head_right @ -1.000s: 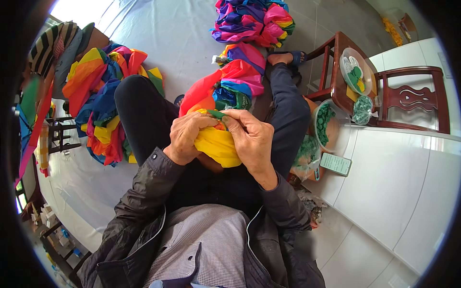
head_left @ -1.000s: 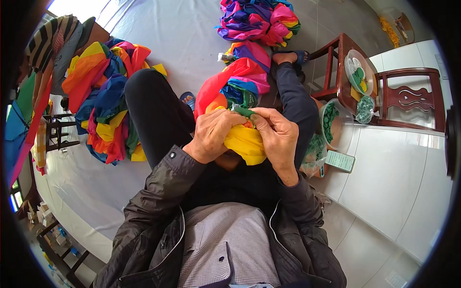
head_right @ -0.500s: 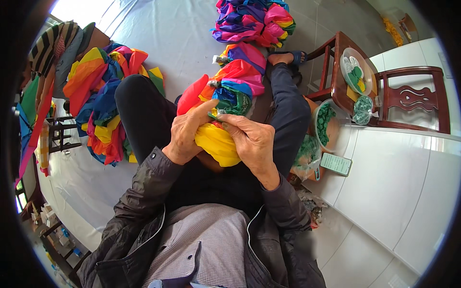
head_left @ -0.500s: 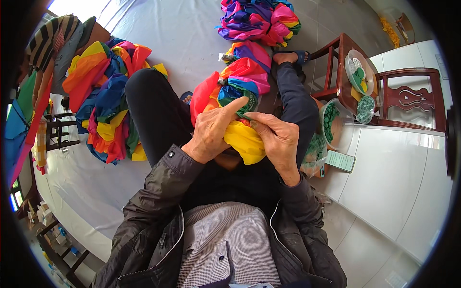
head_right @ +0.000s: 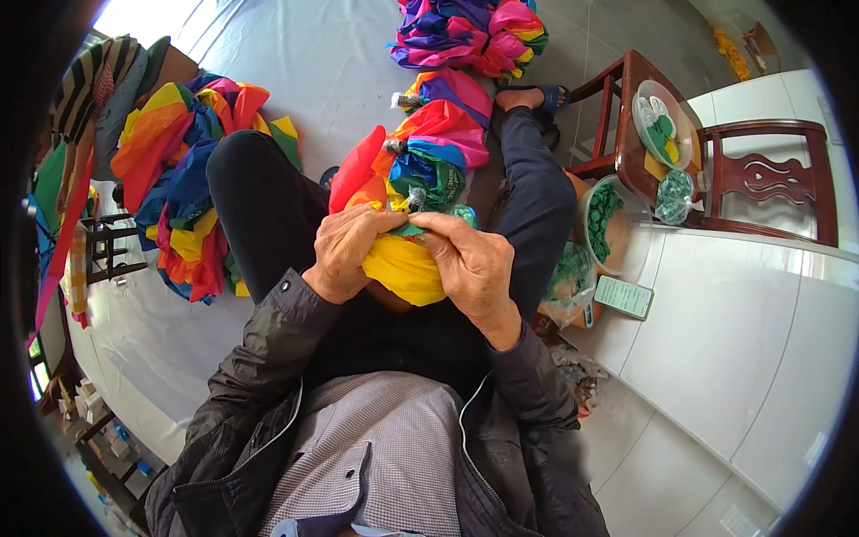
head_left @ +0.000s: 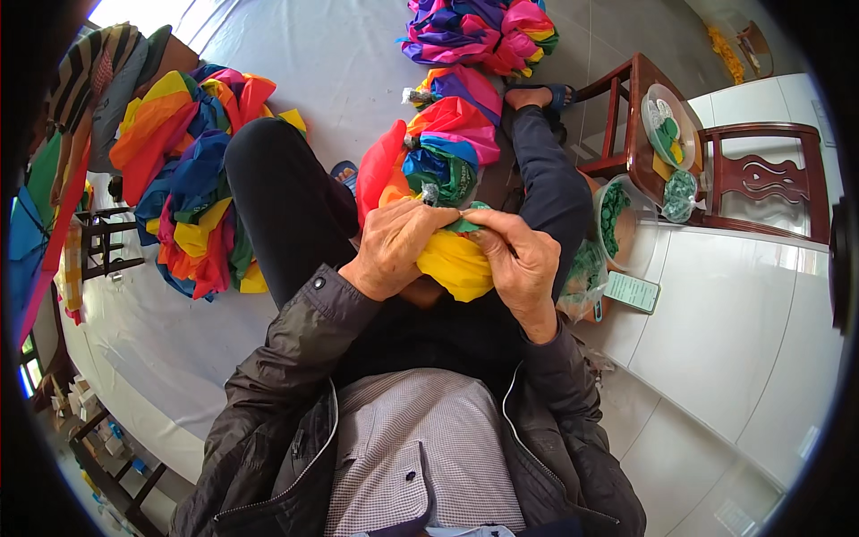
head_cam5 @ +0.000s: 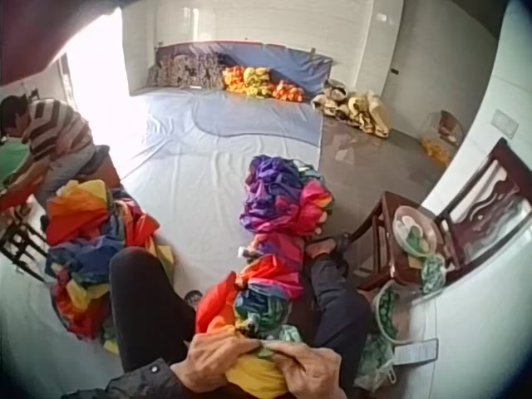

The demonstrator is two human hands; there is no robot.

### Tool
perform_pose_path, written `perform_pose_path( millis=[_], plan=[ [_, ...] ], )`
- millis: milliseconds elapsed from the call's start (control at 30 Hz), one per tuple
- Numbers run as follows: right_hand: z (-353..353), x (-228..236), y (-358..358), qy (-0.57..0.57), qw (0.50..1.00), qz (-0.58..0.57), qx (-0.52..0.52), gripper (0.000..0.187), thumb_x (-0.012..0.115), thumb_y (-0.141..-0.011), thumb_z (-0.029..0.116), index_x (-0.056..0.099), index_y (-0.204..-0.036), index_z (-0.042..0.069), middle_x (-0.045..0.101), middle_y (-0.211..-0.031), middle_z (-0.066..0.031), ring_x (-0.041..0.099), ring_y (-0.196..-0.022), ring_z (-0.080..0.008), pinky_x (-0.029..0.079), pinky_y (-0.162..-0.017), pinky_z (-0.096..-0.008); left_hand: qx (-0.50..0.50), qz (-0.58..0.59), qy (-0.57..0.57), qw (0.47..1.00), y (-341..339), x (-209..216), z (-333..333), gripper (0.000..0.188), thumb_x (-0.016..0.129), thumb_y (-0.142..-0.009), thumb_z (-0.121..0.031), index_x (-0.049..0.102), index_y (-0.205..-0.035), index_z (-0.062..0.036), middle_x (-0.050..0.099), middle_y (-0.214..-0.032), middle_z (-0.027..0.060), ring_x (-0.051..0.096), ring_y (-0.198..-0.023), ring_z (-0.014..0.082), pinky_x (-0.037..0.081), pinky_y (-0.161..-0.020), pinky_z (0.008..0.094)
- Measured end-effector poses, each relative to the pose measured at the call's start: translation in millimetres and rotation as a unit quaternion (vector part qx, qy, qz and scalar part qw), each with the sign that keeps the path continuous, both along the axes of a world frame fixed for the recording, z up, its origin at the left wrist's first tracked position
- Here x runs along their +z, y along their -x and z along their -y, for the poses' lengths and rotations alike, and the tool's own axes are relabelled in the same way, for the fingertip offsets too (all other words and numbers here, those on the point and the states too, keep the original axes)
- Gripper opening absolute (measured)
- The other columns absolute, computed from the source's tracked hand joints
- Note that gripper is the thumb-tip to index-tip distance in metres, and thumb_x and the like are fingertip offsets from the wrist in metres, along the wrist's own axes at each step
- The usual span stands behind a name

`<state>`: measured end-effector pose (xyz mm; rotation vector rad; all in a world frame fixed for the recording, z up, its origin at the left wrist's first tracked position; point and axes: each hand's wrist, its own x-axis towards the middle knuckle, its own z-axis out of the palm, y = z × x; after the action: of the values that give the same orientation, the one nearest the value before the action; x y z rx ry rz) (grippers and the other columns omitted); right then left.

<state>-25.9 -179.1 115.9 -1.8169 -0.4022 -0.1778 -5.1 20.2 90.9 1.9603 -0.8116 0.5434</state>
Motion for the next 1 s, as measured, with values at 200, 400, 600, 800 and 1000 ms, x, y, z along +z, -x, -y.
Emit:
perform_pose_path(
  millis=[200, 400, 600, 800, 1000],
  plan=[
    [0, 5, 4, -0.033, 0.999, -0.034, -0.012, 0.012, 0.069, -0.093, -0.003, 0.071, -0.105, -0.001, 0.078, -0.103, -0.0144, 0.077, -0.096, -0.0228, 0.060, -0.084, -0.0291, -0.019, 0.022, 0.011, 1.000, 1, 5, 0, 0.043, 0.082, -0.070, -0.011, 0.066, -0.108, 0.0018, 0.066, -0.085, 0.0099, 0.067, -0.070, 0.0250, 0.050, -0.061, 0.0356],
    [5, -3, 0, -0.039, 0.998, 0.040, 0.028, 0.014, 0.069, -0.092, -0.005, 0.072, -0.105, 0.000, 0.078, -0.105, -0.0155, 0.077, -0.096, -0.0244, 0.060, -0.082, -0.0299, -0.029, 0.031, 0.008, 0.999, 2, 5, -3, 0.045, 0.081, -0.068, -0.011, 0.066, -0.109, 0.0024, 0.066, -0.085, 0.0094, 0.066, -0.070, 0.0244, 0.050, -0.060, 0.0354],
    [4, -2, 3, 0.006, 0.995, 0.095, 0.036, 0.021, 0.070, -0.086, -0.009, 0.073, -0.105, 0.001, 0.077, -0.106, -0.0177, 0.077, -0.095, -0.0283, 0.061, -0.080, -0.0309, -0.002, 0.041, -0.009, 0.999, 8, 3, -3, 0.047, 0.081, -0.067, -0.011, 0.066, -0.110, 0.0018, 0.066, -0.089, 0.0102, 0.067, -0.073, 0.0255, 0.052, -0.063, 0.0353],
    [3, -2, 3, 0.022, 0.994, 0.105, 0.030, 0.023, 0.070, -0.084, -0.010, 0.073, -0.104, 0.001, 0.077, -0.105, -0.0183, 0.077, -0.094, -0.0291, 0.061, -0.078, -0.0309, 0.029, 0.025, 0.002, 0.999, 11, 3, 2, 0.045, 0.082, -0.068, -0.009, 0.066, -0.110, 0.0003, 0.067, -0.101, 0.0123, 0.070, -0.085, 0.0291, 0.057, -0.072, 0.0356],
    [0, -6, 9, 0.015, 0.997, 0.081, 0.005, 0.020, 0.072, -0.086, -0.008, 0.073, -0.104, 0.001, 0.077, -0.104, -0.0179, 0.077, -0.091, -0.0279, 0.061, -0.077, -0.0308, 0.018, 0.010, 0.034, 0.999, 11, -1, 7, 0.044, 0.083, -0.070, -0.006, 0.066, -0.110, 0.0002, 0.070, -0.114, 0.0157, 0.072, -0.098, 0.0322, 0.060, -0.081, 0.0375]
  ],
)
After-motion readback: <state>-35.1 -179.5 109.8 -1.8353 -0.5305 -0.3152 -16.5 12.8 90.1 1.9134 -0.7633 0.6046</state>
